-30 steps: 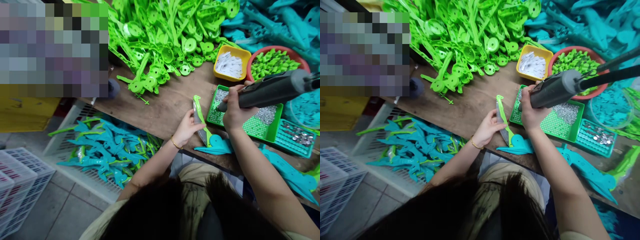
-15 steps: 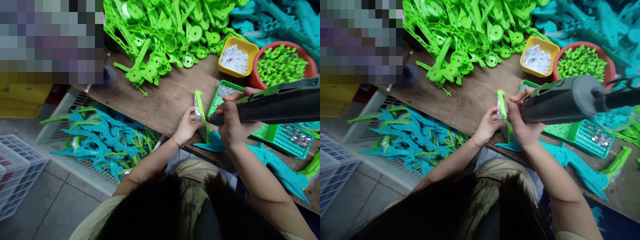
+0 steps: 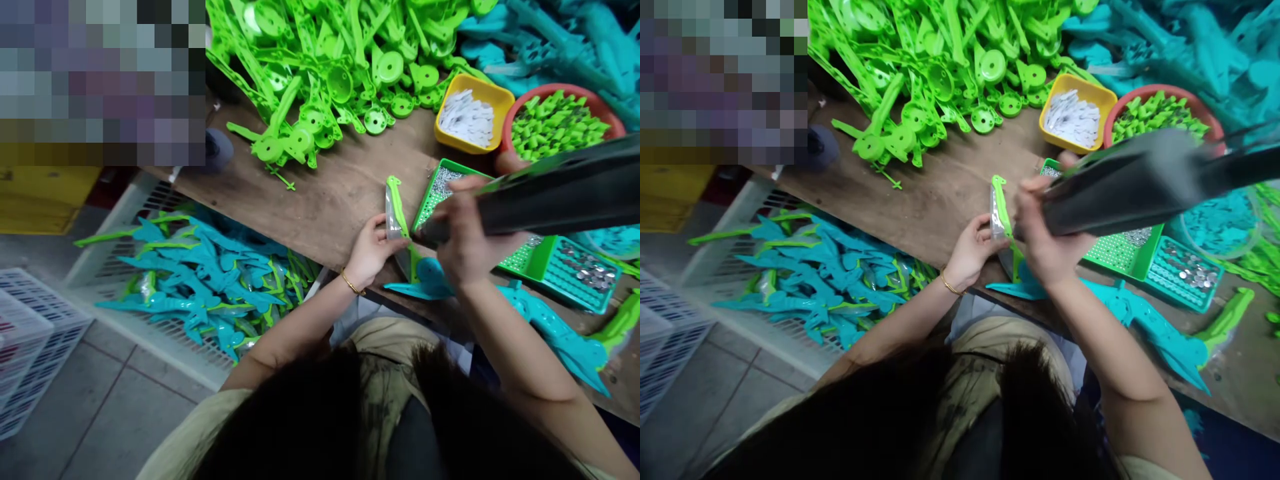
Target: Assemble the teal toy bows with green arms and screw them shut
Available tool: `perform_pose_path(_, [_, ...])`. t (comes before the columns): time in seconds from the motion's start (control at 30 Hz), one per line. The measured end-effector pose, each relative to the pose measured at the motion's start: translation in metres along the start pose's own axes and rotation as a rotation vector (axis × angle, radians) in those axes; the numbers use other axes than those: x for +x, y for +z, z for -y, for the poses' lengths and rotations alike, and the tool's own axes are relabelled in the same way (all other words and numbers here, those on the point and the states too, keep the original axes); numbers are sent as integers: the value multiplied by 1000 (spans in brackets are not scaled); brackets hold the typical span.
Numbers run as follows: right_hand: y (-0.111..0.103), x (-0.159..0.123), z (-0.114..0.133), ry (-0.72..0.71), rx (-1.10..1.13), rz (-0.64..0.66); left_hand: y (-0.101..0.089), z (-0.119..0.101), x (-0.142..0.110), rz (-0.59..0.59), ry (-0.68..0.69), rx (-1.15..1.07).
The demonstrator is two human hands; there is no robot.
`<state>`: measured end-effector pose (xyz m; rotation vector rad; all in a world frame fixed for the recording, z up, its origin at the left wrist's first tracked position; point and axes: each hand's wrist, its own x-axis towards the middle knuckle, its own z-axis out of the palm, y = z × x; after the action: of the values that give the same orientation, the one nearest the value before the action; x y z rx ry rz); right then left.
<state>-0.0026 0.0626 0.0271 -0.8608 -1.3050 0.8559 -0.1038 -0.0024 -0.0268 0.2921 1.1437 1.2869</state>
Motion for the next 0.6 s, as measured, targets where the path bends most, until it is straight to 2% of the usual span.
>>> perform_pose_path(0.1, [-4, 21, -3, -156, -25, -162, -2, -1, -11, 11, -8, -75])
perform_pose_path(0.17, [-9, 25, -16, -147, -51, -202, -1, 0, -20, 66, -16, -90])
perform_pose_path(0.27, [-11, 21, -38, -133, -34, -183, 2, 3, -28, 154, -104, -42])
perform_pose_path(0.33, [-10, 16, -45, -141, -14, -158, 4, 7, -30, 158, -144, -7])
perform_pose_path(0.5, [-8, 10, -42, -117, -7, -108, 6, 13, -26, 96, -119, -9])
perform_pose_path(0.6, [-8, 10, -40, -36, -36, -83, 7, 13, -25, 88, -104, -6])
